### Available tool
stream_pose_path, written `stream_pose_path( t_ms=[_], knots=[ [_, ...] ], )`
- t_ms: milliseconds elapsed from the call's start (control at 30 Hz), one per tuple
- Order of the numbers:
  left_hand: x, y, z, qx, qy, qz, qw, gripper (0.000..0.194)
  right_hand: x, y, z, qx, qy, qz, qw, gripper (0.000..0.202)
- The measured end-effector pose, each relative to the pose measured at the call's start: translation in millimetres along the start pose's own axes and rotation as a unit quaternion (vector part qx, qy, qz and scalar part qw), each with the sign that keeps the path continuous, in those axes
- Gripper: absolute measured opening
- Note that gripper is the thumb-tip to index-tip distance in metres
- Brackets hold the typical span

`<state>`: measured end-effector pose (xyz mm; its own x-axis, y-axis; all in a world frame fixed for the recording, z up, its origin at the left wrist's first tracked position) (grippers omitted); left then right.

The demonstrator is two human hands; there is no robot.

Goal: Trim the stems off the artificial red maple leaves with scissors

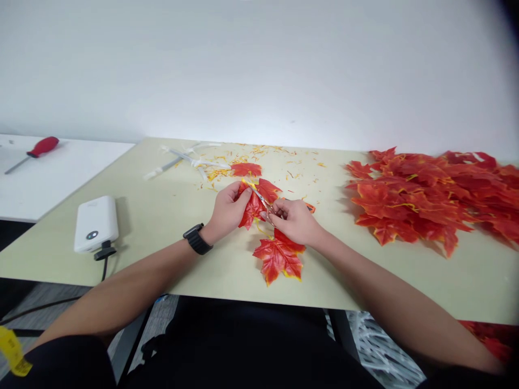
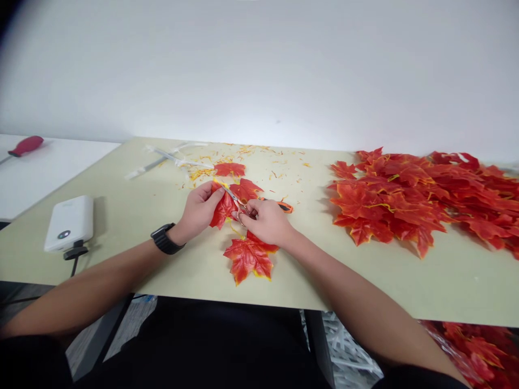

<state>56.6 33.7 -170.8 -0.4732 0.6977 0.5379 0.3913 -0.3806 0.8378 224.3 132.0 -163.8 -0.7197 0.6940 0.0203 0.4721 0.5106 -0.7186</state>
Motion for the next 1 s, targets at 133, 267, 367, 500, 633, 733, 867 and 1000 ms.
stream_pose_path(
  t_ms=[133, 267, 367, 500, 633, 733, 867, 1000],
  knots=[
    [-0.7, 0.1, 0.2, -0.004, 0.003, 0.003, 1.000, 0.022, -0.5, -0.6, -0.6, -0.017, 0.007, -0.011, 1.000, 0.031],
    [-0.6, -0.8, 0.1, 0.007, 0.002, 0.008, 1.000, 0.022, -0.2, 0.2, -0.5, -0.031, 0.013, -0.014, 0.999, 0.029],
    [-0.3, -1.7, -0.2, 0.014, -0.001, 0.008, 1.000, 0.023, -0.2, 0.9, 0.2, -0.027, 0.012, -0.017, 0.999, 0.030],
    [-0.4, -1.7, -0.1, 0.010, 0.000, 0.004, 1.000, 0.024, 0.1, 2.3, 1.8, -0.019, 0.010, -0.017, 1.000, 0.033],
    [-1.2, -0.4, 1.1, -0.029, 0.006, -0.019, 0.999, 0.024, 1.1, 3.7, 3.6, -0.005, 0.001, -0.012, 1.000, 0.034],
    [-1.5, 0.0, 1.7, -0.071, 0.009, -0.041, 0.997, 0.023, 1.5, 4.0, 4.0, 0.007, -0.004, -0.013, 1.000, 0.036],
    [-0.9, -0.5, 1.3, -0.083, 0.009, -0.052, 0.995, 0.024, 1.6, 4.9, 3.9, 0.008, -0.006, -0.009, 1.000, 0.035],
    [-0.4, 0.0, 0.8, -0.058, 0.006, -0.052, 0.997, 0.024, 2.0, 6.1, 3.6, 0.005, 0.000, -0.014, 1.000, 0.031]
  ],
)
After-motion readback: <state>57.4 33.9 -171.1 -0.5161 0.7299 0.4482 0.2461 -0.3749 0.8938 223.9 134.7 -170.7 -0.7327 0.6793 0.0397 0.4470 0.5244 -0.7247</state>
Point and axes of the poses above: each hand's wrist, its own x-axis towards the middle knuckle, its own z-axis out of the palm, y = z × x, the point moved 2 cm from there along x, towards the middle knuckle, and after that the axes turned 15 degrees about z, right-handed, at the moved point
